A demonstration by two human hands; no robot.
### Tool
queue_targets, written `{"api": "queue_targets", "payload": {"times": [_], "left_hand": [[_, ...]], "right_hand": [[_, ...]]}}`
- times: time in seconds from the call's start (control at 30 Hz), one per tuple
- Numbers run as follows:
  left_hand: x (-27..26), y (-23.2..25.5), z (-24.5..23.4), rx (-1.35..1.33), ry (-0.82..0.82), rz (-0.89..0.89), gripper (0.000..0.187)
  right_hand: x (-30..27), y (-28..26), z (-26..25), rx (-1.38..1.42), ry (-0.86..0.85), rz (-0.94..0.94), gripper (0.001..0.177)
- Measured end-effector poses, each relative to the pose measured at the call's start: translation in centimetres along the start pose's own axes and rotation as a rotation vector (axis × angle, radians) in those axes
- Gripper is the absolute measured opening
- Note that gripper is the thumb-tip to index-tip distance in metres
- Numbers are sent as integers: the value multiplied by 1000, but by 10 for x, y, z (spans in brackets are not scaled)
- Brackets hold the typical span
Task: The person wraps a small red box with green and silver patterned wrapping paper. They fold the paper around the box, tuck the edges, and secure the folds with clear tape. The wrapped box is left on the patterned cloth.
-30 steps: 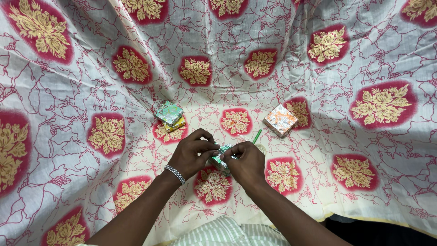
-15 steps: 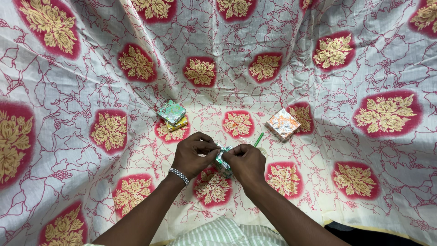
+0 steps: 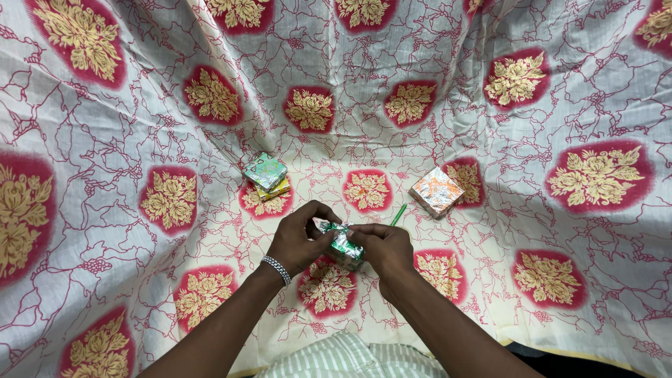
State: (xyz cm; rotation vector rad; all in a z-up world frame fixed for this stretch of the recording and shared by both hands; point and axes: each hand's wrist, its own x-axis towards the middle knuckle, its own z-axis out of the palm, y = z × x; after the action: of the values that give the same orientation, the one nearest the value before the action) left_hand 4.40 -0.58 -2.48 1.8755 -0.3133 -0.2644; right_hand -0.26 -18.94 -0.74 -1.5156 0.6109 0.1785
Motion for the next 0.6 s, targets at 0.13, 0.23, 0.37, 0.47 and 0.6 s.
{"api": "queue_targets", "payload": {"times": [0.13,0.23,0.37,0.47,0.6], "left_hand": [[-8,2,3,-7,49,3,30],[-10,-1,7,-37,85,119,27],[-8,-5,16,-81,76,136,20],[-9,-9,17,-116,79,89,15],[-11,-15,24,-233,152,20,15]], "right_hand": [[3,-1,-2,-77,-56,-94,21],[4,-3,-4,-80,-93,-52,21],[7,-7,-6,-54,-107,49,20],[6,-9,-5,-50,-103,20,19],[4,-8,-7,-33,-111,16,20]]}}
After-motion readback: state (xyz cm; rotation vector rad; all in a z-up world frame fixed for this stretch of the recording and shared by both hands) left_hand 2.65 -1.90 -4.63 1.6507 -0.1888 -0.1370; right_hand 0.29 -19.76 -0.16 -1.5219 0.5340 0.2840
